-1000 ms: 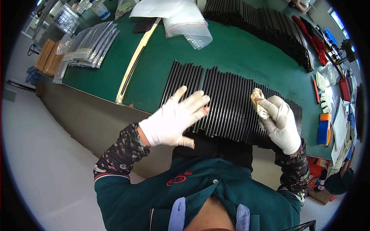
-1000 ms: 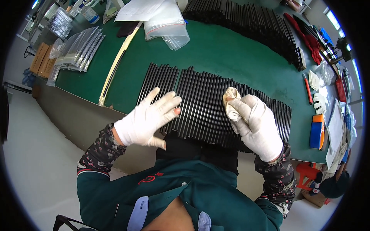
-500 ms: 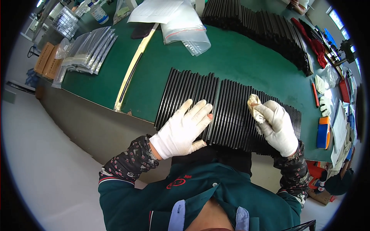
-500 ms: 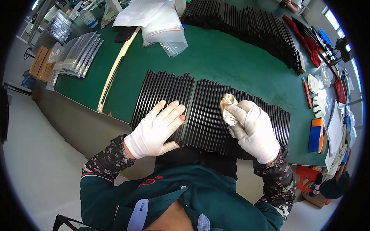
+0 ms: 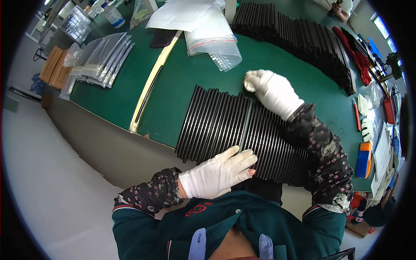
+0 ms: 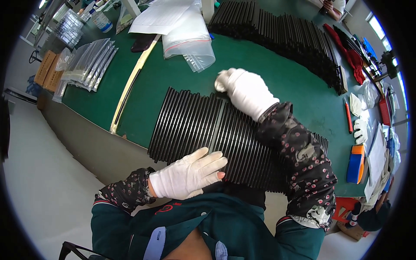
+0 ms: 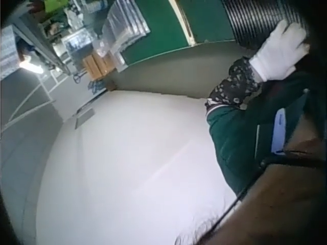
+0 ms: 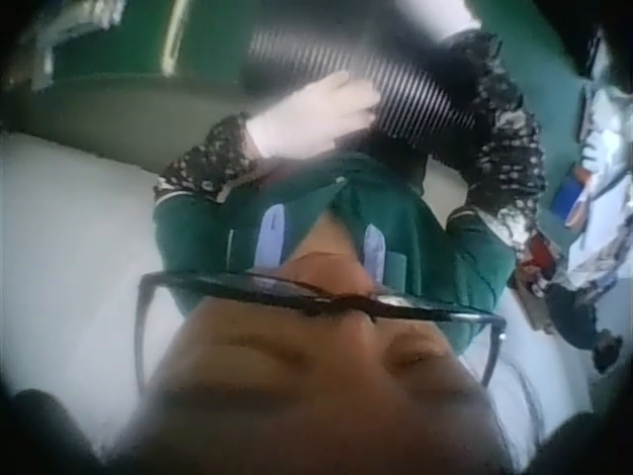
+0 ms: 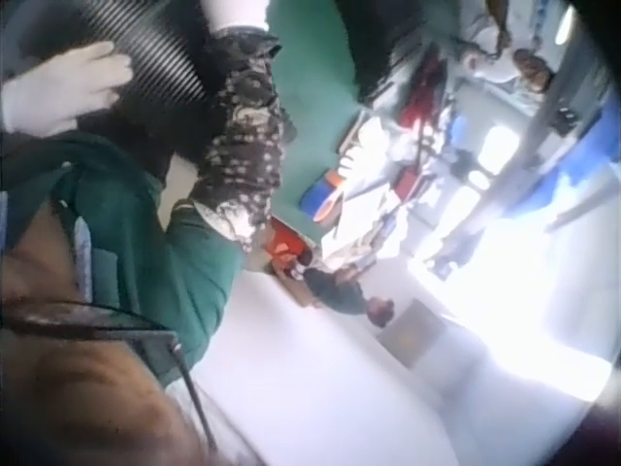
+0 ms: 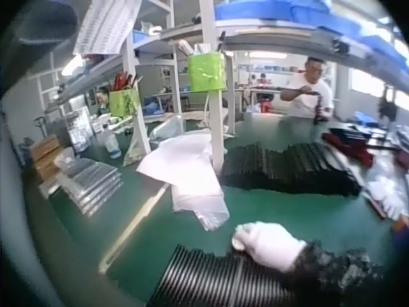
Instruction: Cleaning and inspecting a series of black cylindrical rods at a manufacturing workbench.
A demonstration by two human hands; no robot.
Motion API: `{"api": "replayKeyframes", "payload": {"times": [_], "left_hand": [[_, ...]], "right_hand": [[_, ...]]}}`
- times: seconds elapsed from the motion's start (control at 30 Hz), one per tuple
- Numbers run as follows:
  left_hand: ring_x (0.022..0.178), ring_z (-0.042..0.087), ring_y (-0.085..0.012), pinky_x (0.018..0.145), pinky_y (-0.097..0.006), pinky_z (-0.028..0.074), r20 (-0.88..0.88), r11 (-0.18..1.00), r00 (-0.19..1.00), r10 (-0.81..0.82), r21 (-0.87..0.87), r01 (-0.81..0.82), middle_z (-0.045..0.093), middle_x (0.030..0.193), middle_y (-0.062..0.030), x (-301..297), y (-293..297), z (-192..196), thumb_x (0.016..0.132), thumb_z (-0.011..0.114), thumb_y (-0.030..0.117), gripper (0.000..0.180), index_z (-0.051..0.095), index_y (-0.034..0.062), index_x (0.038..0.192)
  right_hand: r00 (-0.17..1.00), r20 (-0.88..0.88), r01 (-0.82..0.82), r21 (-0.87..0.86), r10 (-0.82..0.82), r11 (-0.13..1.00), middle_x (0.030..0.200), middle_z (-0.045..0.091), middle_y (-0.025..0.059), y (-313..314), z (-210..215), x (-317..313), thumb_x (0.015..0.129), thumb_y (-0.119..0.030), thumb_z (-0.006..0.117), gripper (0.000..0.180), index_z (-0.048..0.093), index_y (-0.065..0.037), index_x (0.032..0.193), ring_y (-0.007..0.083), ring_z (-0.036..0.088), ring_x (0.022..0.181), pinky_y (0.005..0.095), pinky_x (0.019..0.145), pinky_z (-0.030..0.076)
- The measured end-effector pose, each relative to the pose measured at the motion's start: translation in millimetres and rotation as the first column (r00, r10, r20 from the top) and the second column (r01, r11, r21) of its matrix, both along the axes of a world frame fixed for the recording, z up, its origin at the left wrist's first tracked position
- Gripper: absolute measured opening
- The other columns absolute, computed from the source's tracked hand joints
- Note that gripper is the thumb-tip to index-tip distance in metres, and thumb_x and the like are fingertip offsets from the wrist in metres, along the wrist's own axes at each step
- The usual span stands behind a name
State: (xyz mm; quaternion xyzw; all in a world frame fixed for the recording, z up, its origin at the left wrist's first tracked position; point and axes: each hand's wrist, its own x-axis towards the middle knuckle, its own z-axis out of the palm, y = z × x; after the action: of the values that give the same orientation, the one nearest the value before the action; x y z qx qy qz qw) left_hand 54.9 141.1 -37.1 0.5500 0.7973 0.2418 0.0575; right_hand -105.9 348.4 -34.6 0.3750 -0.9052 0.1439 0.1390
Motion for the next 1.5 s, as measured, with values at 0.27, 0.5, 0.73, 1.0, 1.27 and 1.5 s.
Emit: {"api": "replayKeyframes", "payload": {"times": [0.27, 0.5, 0.73, 1.0, 1.27, 1.5], "left_hand": [[0.127, 0.04, -0.0352, 0.105, -0.049, 0.033, -0.004, 1.0, 1.0, 0.017, 0.021, -0.017, 0.04, 0.135, -0.0189, 3, -1, 1, 0.058, 0.08, 0.027, 0.081, 0.044, 0.0023, 0.126], [0.122, 0.046, -0.0333, 0.101, -0.047, 0.037, -0.025, 0.996, 0.995, 0.092, 0.021, -0.092, 0.047, 0.129, -0.0176, 5, 6, 13, 0.051, 0.082, 0.031, 0.078, 0.051, 0.0013, 0.116], [0.128, 0.04, -0.0301, 0.105, -0.048, 0.033, 0.005, 0.997, 0.997, -0.073, 0.005, 0.073, 0.043, 0.133, -0.0144, 1, 61, 6, 0.062, 0.08, 0.032, 0.071, 0.051, 0.0046, 0.121], [0.136, 0.033, -0.0295, 0.114, -0.046, 0.023, 0.068, 0.993, 0.994, -0.083, 0.089, 0.077, 0.037, 0.143, -0.0157, 21, 47, -47, 0.069, 0.072, 0.033, 0.078, 0.045, 0.0053, 0.136], [0.135, 0.035, -0.028, 0.111, -0.046, 0.028, 0.038, 0.988, 0.99, -0.135, -0.067, 0.138, 0.04, 0.144, -0.0143, 5, 56, -1, 0.066, 0.076, 0.032, 0.075, 0.049, 0.0066, 0.132], [0.135, 0.035, -0.0274, 0.111, -0.045, 0.028, 0.048, 0.991, 0.995, -0.092, -0.09, 0.096, 0.041, 0.142, -0.0133, 13, 53, -7, 0.067, 0.075, 0.032, 0.072, 0.051, 0.0072, 0.13]], "right_hand": [[0.959, 0.206, -0.141, -0.245, 0.194, 0.959, 0.083, 0.062, 0.0075, -25, 3, 30, 0.079, -0.008, 0.056, 0.007, 0.06, -0.009, 0.084, 0.0237, 0.064, 0.077, 0.0344, 0.067, 0.052], [0.935, 0.178, 0.337, -0.179, -0.306, 0.925, 0.08, 0.056, 0.0095, 74, 39, 40, 0.086, -0.017, 0.06, 0.021, 0.064, -0.008, 0.105, 0.0284, 0.059, 0.076, 0.038, 0.069, 0.048], [0.884, 0.314, 0.431, -0.266, -0.345, 0.862, 0.074, 0.053, 0.0091, 101, 33, 78, 0.093, -0.016, 0.057, 0.02, 0.065, -0.003, 0.106, 0.0204, 0.058, 0.061, 0.0318, 0.058, 0.048], [0.837, 0.277, -0.415, -0.244, 0.473, 0.877, 0.075, 0.057, 0.0089, 21, 31, 125, 0.071, -0.008, 0.067, 0.02, 0.059, -0.008, 0.089, 0.0269, 0.059, 0.061, 0.0384, 0.056, 0.051], [0.994, 0.07, 0.076, 0.062, -0.08, 0.995, 0.091, 0.065, 0.0073, 33, 7, 11, 0.075, -0.003, 0.062, 0.022, 0.061, -0.007, 0.097, 0.0267, 0.065, 0.08, 0.0353, 0.07, 0.055], [0.92, 0.08, -0.363, -0.193, 0.383, 0.911, 0.082, 0.064, 0.0059, -1, 2, 62, 0.079, -0.006, 0.057, 0.014, 0.06, -0.009, 0.093, 0.0214, 0.065, 0.075, 0.0312, 0.066, 0.054]]}}
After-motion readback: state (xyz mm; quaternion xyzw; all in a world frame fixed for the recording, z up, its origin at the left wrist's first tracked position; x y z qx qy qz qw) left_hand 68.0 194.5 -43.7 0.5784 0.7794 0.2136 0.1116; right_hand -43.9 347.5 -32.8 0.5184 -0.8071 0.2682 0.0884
